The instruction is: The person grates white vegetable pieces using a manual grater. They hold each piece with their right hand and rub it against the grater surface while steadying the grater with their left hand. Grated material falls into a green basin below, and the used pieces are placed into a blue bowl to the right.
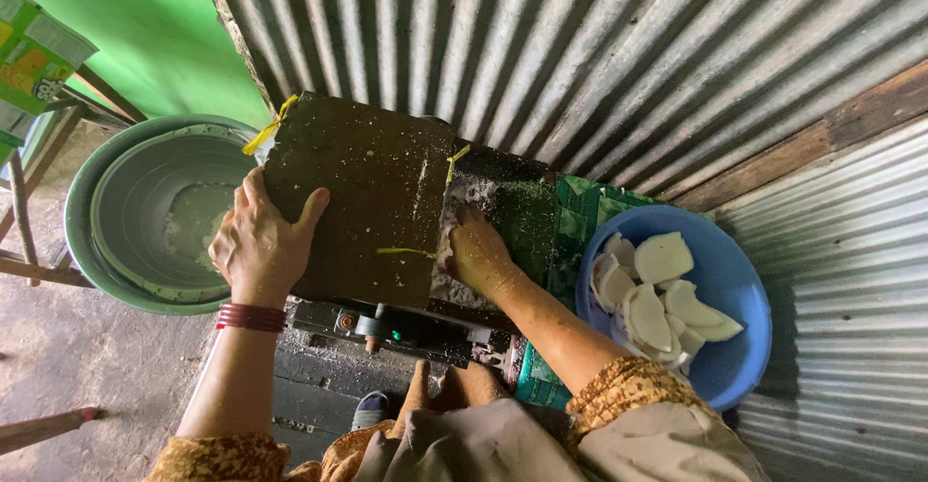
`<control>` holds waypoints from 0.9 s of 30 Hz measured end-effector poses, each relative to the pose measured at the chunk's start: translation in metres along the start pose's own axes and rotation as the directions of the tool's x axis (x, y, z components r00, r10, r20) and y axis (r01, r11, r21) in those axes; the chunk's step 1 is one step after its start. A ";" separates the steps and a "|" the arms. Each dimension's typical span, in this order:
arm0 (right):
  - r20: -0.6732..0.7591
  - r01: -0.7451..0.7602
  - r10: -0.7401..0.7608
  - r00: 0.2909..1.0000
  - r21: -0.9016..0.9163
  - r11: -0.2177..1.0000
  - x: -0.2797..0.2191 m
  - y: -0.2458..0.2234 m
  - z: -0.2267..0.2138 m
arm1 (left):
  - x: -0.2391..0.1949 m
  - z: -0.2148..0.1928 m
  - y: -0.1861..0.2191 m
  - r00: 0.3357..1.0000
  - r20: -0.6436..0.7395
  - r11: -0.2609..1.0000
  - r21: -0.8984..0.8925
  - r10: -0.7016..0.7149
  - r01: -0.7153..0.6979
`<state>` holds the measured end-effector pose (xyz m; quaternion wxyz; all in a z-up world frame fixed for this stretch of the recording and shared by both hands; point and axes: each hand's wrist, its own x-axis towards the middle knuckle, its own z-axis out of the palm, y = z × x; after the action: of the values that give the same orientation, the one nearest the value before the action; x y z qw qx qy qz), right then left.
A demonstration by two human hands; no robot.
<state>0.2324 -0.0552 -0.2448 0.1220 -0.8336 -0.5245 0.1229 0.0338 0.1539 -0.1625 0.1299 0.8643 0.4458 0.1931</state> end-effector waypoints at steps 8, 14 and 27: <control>0.267 -0.318 0.199 0.943 0.539 0.780 0.006 0.029 0.022 | -0.001 -0.004 -0.002 1.000 0.014 1.000 -0.023 -0.009 0.010; 0.094 -0.005 0.011 0.996 -0.065 0.998 0.002 0.058 0.020 | -0.001 0.000 -0.004 1.000 0.000 1.000 -0.018 0.010 -0.010; 0.151 0.035 -0.016 0.988 -0.122 0.992 0.014 0.062 0.045 | 0.000 0.000 -0.002 1.000 0.004 1.000 0.010 0.004 -0.004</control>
<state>0.2751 -0.0653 -0.3089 0.0319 -0.8212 -0.5494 0.1509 0.0327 0.1547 -0.1633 0.1259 0.8664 0.4447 0.1893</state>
